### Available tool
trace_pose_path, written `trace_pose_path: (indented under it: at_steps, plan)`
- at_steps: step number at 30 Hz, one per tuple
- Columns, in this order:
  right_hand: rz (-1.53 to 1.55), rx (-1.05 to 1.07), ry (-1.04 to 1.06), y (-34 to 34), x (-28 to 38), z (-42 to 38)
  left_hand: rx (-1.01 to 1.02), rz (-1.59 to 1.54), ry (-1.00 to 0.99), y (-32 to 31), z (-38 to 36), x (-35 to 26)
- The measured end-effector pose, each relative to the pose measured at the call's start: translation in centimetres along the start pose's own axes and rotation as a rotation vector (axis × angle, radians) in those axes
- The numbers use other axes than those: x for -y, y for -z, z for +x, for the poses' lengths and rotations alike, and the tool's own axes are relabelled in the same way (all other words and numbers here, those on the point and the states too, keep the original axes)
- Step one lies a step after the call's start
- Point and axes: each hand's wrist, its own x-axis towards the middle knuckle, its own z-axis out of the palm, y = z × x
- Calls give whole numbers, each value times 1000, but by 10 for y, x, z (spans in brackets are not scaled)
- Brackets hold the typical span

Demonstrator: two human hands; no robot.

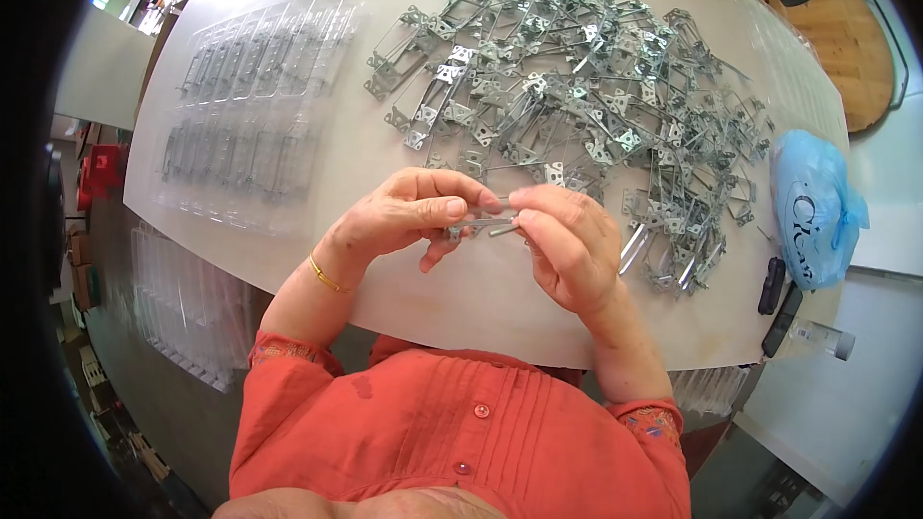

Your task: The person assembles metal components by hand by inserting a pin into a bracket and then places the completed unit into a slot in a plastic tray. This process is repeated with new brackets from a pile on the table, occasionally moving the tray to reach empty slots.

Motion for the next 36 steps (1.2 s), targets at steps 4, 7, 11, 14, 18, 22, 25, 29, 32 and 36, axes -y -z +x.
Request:
trace_pose_path:
  at_steps: [4,7,11,14,18,22,25,29,32,36]
  plan:
    - [6,-29,-162,-2,-1,-1,-98,3,-58,-3,0,0]
    - [82,-113,-317,0,-1,-4,-94,54,-161,0,2,1]
    - [179,-150,-431,-2,0,-6,-103,120,-183,-5,3,0]
    - [261,-131,-568,-3,9,-7,-106,203,-152,-5,4,5]
    - [224,-75,-608,-4,12,-9,-131,413,-81,-4,3,6]
    - [406,-119,-680,-6,19,-5,-128,434,-42,-9,2,8]
    - [500,-170,-718,-7,21,-8,-39,353,-133,-12,2,11]
    - [543,-165,-731,-7,22,-8,45,267,-155,-11,3,10]
    - [540,-147,-731,-8,24,-7,84,100,-120,-11,3,11]
    - [511,-165,-677,-11,26,-5,97,43,-125,-10,-1,11]
